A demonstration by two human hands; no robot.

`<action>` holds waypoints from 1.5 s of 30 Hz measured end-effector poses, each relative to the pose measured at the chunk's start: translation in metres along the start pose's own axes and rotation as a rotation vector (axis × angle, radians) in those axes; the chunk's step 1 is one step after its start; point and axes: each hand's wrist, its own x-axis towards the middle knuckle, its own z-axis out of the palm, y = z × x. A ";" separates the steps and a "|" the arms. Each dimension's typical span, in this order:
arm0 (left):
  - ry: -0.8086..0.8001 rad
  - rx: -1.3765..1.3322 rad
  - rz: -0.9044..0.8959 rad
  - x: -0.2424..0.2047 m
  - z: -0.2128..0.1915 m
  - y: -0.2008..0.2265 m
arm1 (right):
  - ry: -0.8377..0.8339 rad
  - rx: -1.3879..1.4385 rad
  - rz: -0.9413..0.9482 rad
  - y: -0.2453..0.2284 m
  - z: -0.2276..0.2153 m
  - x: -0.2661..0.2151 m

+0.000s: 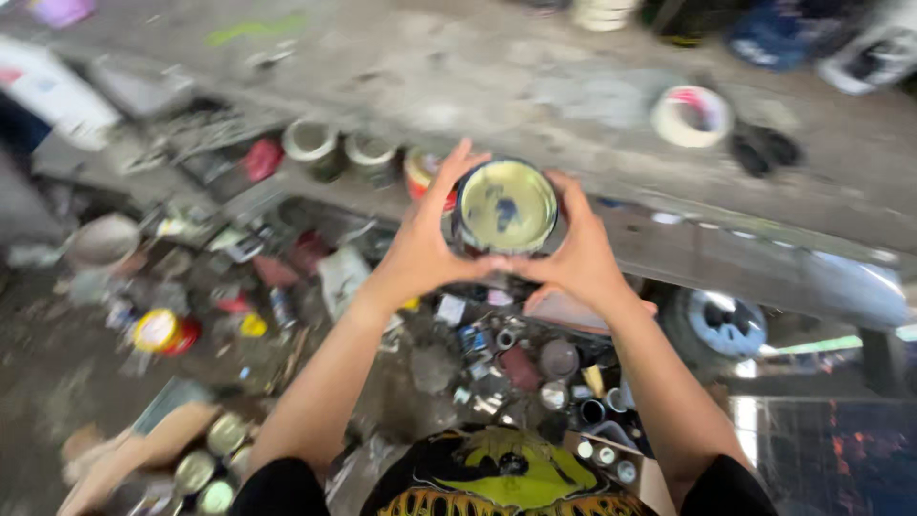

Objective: The person seals a small paint can by applying masking tape around the edge of the lid and cutting the tape with scissors.

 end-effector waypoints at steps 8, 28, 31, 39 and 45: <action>-0.132 -0.076 0.096 0.148 0.101 -0.051 | 0.156 -0.142 0.040 0.073 -0.127 0.042; -0.062 0.006 -0.074 0.153 0.086 -0.091 | 0.163 -0.788 -0.051 0.169 -0.184 0.042; 0.019 0.099 0.106 0.140 0.080 -0.074 | 0.268 -0.592 -0.011 0.162 -0.184 0.039; 0.149 0.158 0.327 0.122 0.108 -0.007 | 0.413 -0.444 -0.028 0.026 -0.149 -0.017; 0.231 0.148 0.305 0.115 0.124 0.001 | 0.349 -0.536 -0.108 -0.014 -0.115 -0.020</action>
